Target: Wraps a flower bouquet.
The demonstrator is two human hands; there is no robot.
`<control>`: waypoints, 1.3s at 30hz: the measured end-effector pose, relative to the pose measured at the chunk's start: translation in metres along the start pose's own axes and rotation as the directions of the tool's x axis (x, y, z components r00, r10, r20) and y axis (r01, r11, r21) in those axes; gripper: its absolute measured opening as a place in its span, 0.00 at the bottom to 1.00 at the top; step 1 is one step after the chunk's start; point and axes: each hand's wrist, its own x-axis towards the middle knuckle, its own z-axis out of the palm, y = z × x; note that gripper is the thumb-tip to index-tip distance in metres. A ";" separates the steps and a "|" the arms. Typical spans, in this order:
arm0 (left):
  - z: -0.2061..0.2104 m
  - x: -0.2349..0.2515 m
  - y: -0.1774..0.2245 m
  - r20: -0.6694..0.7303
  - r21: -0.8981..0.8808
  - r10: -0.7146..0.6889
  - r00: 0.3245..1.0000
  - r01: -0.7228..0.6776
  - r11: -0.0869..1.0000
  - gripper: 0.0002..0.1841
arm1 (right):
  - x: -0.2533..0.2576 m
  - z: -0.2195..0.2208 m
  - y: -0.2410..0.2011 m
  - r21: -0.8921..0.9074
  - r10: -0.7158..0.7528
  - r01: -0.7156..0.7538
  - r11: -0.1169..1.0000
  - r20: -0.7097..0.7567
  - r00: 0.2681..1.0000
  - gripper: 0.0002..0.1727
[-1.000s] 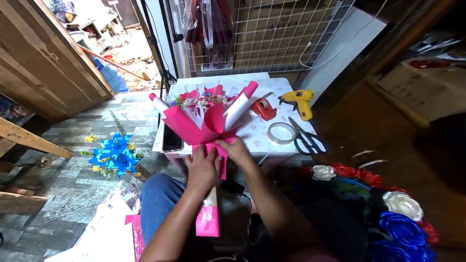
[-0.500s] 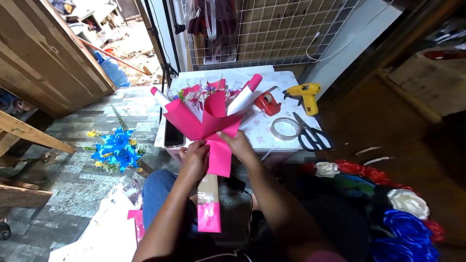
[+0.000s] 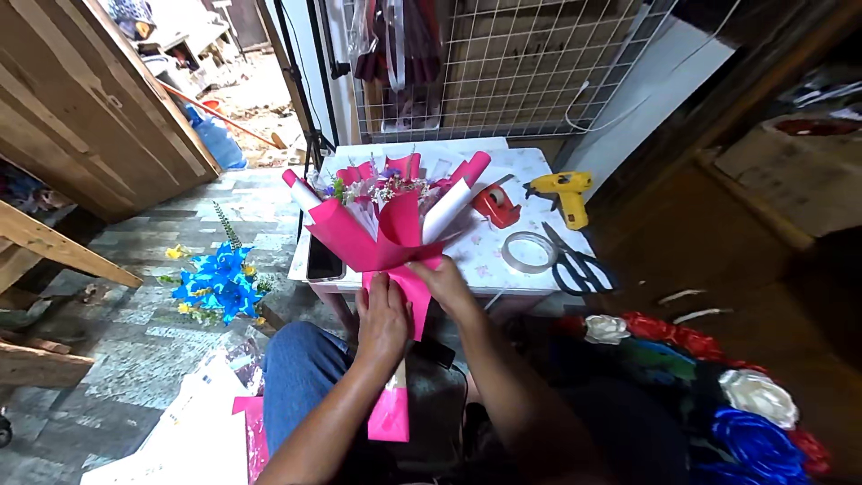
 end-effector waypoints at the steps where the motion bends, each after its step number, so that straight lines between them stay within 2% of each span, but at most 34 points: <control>1: 0.000 0.000 0.001 0.006 -0.005 -0.003 1.000 0.003 1.000 0.24 | 0.000 0.000 0.001 -0.005 -0.018 0.018 1.000 0.010 1.000 0.14; 5: -0.005 0.002 0.004 0.071 0.014 -0.017 0.997 0.016 1.000 0.22 | 0.002 -0.001 0.006 -0.080 -0.103 0.106 0.991 0.046 0.994 0.12; 9: -0.014 0.008 0.009 0.174 0.025 -0.055 0.983 0.052 0.998 0.22 | 0.004 0.000 0.008 0.006 -0.173 0.173 0.985 0.005 0.985 0.08; 11: -0.016 0.010 0.010 0.177 0.036 -0.057 0.982 0.052 0.998 0.22 | 0.006 -0.001 0.006 0.011 -0.136 0.136 0.991 -0.013 0.991 0.08; 13: -0.017 0.012 0.011 0.201 0.053 -0.068 0.977 0.059 0.997 0.23 | 0.007 -0.002 0.001 -0.011 -0.058 0.058 0.998 -0.032 0.998 0.11; 17: -0.016 0.014 0.012 0.221 0.062 -0.082 0.972 0.070 0.996 0.23 | 0.008 -0.005 -0.005 -0.053 -0.044 0.043 0.998 -0.016 0.999 0.12; 28: -0.015 0.009 0.014 0.200 0.028 -0.065 0.978 0.061 0.998 0.23 | 0.013 -0.015 -0.013 -0.095 -0.097 0.120 0.988 0.212 0.972 0.14; 30: -0.015 0.008 0.015 0.227 0.032 -0.071 0.971 0.065 0.997 0.18 | 0.016 -0.020 -0.007 -0.043 -0.134 0.157 0.987 0.330 0.935 0.17; 32: -0.011 0.005 0.013 0.171 0.032 -0.057 0.984 0.053 0.998 0.15 | 0.021 -0.022 0.000 0.064 -0.170 0.158 0.985 0.459 0.872 0.19; 33: -0.011 0.005 0.013 0.158 0.030 -0.053 0.986 0.049 0.998 0.15 | 0.021 -0.022 -0.001 0.062 -0.178 0.169 0.984 0.470 0.865 0.18; 34: -0.015 0.006 0.014 0.194 0.025 -0.060 0.979 0.057 0.998 0.16 | 0.019 -0.021 -0.006 -0.018 -0.176 0.202 0.979 0.419 0.891 0.15; 36: -0.018 0.009 0.015 0.235 0.017 -0.066 0.970 0.064 0.998 0.19 | 0.010 -0.017 -0.021 -0.195 -0.090 0.151 0.969 0.289 0.953 0.10; 39: -0.017 0.008 0.015 0.230 0.013 -0.069 0.971 0.067 0.998 0.24 | 0.011 -0.015 -0.022 -0.187 -0.048 0.090 0.978 0.219 0.974 0.13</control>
